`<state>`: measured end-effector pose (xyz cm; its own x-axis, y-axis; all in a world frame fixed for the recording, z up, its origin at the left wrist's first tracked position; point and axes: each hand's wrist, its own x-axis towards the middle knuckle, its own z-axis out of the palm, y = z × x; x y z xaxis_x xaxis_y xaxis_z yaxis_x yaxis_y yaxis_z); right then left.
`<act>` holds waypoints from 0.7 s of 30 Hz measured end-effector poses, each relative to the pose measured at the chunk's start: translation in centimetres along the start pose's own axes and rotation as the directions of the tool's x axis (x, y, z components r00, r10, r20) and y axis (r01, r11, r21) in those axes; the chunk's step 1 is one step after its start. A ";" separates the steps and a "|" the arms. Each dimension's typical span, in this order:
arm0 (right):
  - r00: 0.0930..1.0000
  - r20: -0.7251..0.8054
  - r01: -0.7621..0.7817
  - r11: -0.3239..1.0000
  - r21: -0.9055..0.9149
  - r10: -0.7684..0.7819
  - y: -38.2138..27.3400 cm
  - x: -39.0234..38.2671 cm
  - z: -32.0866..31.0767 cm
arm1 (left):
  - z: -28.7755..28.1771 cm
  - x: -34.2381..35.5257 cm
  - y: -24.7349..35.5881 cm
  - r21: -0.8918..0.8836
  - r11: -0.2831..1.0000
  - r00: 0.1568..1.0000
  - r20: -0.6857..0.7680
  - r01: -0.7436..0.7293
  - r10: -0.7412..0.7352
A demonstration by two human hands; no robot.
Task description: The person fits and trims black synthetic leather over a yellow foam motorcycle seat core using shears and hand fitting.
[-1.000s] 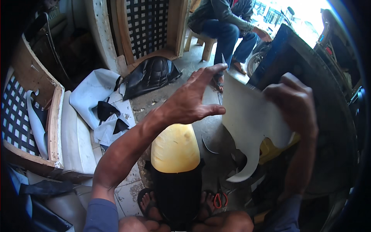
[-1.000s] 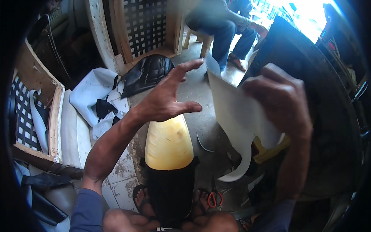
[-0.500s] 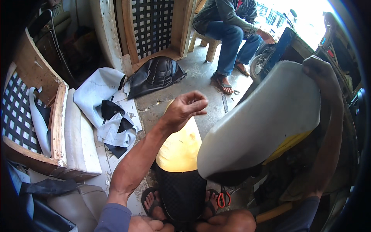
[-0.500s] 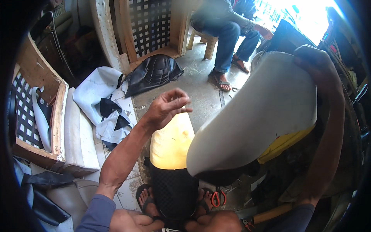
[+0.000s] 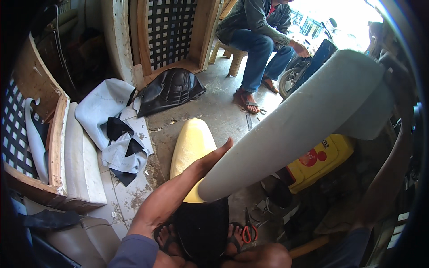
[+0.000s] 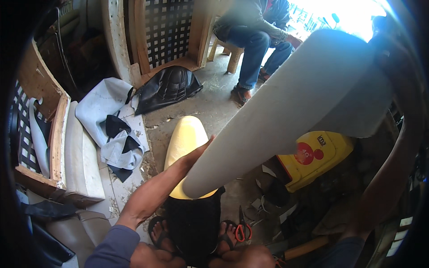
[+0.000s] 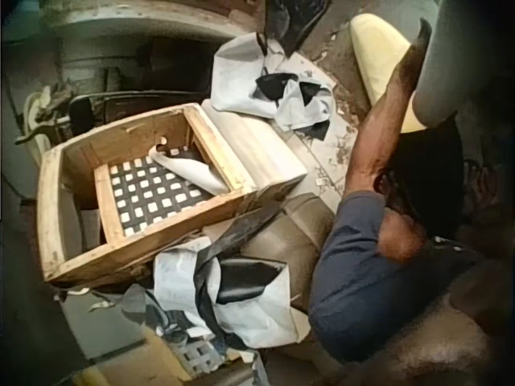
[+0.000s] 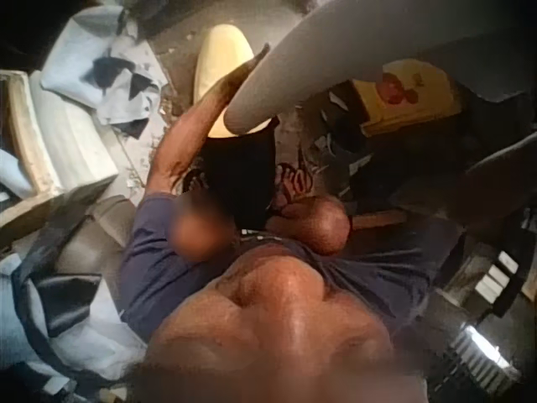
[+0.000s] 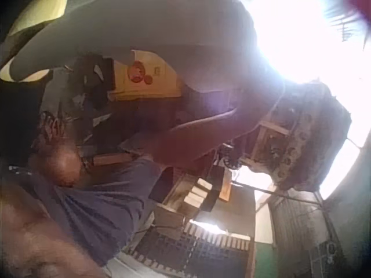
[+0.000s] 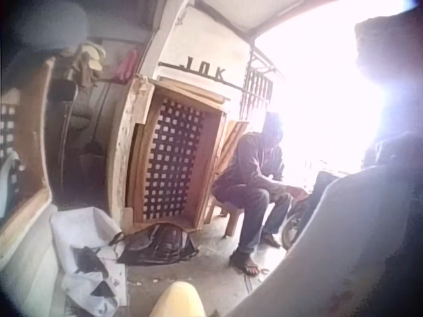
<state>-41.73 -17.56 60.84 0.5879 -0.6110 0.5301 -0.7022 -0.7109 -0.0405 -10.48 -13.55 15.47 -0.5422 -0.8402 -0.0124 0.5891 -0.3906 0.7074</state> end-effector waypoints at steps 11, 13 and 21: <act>0.944 0.327 -0.047 0.965 0.257 -0.041 -2.4 0.9 3.4 | 20.8 -6.6 27.6 0.856 0.233 0.799 0.286 -0.461 0.530; 0.919 0.373 -0.016 0.932 0.363 -0.130 -1.3 1.7 7.7 | 23.0 -4.8 27.7 0.928 0.183 0.870 0.217 -0.325 0.443; 0.951 0.306 -0.044 0.961 0.273 -0.043 -3.3 8.4 22.9 | 13.6 -4.7 35.2 0.836 -0.468 0.954 -0.204 0.286 0.219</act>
<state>-25.30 -28.34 46.07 0.7123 -0.6572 0.2465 -0.5912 -0.7511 -0.2938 4.65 -18.21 50.09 -0.2660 -0.9640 -0.0011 -0.9318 0.2568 0.2566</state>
